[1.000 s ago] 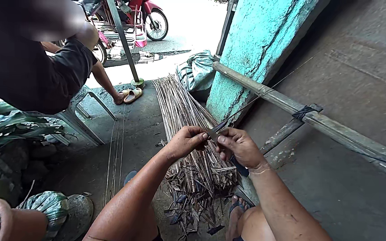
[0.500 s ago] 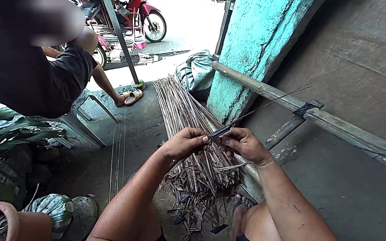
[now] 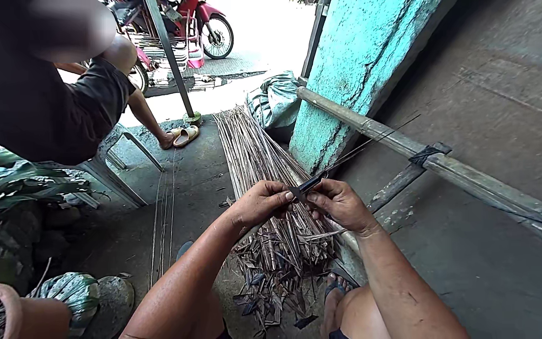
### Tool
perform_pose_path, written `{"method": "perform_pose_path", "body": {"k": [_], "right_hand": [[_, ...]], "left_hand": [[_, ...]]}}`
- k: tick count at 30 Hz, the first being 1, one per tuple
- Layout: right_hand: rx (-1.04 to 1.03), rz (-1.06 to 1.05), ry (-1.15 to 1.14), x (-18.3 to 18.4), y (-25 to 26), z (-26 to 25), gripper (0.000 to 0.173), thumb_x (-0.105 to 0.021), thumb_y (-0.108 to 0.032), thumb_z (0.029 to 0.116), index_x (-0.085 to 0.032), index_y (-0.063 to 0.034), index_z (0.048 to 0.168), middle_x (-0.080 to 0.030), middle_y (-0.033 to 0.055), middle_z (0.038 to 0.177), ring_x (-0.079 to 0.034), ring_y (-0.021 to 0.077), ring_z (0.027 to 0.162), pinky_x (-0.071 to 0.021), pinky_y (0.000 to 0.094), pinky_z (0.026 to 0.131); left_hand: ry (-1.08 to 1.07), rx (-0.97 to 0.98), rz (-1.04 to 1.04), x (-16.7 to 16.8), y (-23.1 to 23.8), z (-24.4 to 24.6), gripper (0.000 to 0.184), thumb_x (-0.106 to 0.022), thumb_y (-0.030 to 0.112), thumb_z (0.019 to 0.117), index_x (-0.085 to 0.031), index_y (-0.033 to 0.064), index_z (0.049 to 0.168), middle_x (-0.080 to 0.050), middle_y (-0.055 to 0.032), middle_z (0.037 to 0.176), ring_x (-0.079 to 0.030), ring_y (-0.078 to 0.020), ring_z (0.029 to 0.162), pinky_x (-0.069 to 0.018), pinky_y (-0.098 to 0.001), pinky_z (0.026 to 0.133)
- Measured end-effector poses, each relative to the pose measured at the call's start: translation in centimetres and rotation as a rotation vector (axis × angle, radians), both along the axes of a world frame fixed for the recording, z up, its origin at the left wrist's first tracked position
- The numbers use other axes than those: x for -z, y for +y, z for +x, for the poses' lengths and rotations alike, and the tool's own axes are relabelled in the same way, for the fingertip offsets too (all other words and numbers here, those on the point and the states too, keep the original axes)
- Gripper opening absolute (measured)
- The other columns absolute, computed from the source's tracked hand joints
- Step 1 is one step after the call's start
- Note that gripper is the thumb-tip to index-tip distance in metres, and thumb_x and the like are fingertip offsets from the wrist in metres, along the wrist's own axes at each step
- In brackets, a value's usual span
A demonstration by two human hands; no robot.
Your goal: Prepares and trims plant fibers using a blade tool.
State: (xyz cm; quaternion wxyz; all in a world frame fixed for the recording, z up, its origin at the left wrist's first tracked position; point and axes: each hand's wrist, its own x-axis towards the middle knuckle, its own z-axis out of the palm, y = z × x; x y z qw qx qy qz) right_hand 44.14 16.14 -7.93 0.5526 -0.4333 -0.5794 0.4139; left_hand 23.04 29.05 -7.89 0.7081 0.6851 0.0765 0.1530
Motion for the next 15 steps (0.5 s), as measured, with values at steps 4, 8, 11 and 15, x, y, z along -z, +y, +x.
{"method": "perform_pose_path", "body": {"k": [4, 8, 11, 15], "right_hand": [[0.113, 0.057, -0.05, -0.2, -0.3, 1.2, 0.012, -0.062, -0.011, 0.1021, -0.069, -0.0021, 0.104, -0.072, 0.0009, 0.082, -0.068, 0.0087, 0.063, -0.0602, 0.0249, 0.058], [0.308, 0.158, -0.026, -0.5, -0.5, 2.1, 0.012, -0.06, -0.012, 0.1029, -0.068, -0.0041, 0.104, -0.072, 0.0022, 0.079, -0.068, 0.011, 0.061, -0.0615, 0.0275, 0.058], [0.398, 0.216, 0.06, -0.9, -0.6, 2.7, 0.012, -0.055, -0.014, 0.1055, -0.066, -0.0093, 0.108, -0.073, 0.0037, 0.081, -0.069, 0.0125, 0.06, -0.0616, 0.0285, 0.057], [0.152, 0.036, 0.087, -1.0, -0.7, 0.8, 0.022, -0.056, -0.009, 0.1032, -0.062, -0.0026, 0.124, -0.074, 0.0046, 0.087, -0.069, 0.0119, 0.063, -0.0605, 0.0272, 0.055]], "left_hand": [[0.021, 0.012, 0.001, -0.5, 0.2, -0.3, 0.024, -0.05, 0.017, 0.1078, -0.069, 0.0043, 0.101, -0.07, 0.0017, 0.083, -0.064, -0.0056, 0.067, -0.0565, -0.0227, 0.064], [0.007, -0.003, 0.021, -0.6, 0.2, -0.2, 0.024, -0.05, 0.017, 0.1079, -0.069, 0.0039, 0.1, -0.069, 0.0013, 0.082, -0.065, -0.0061, 0.066, -0.0567, -0.0231, 0.064], [0.019, -0.06, 0.064, -0.2, 0.0, -0.1, 0.025, -0.049, 0.017, 0.1082, -0.069, 0.0025, 0.103, -0.069, 0.0004, 0.082, -0.065, -0.0066, 0.067, -0.057, -0.0233, 0.064], [-0.011, -0.172, 0.098, -0.1, -0.5, 0.4, 0.023, -0.049, 0.015, 0.1079, -0.067, 0.0007, 0.11, -0.069, -0.0001, 0.082, -0.065, -0.0072, 0.067, -0.0571, -0.0237, 0.064]]}}
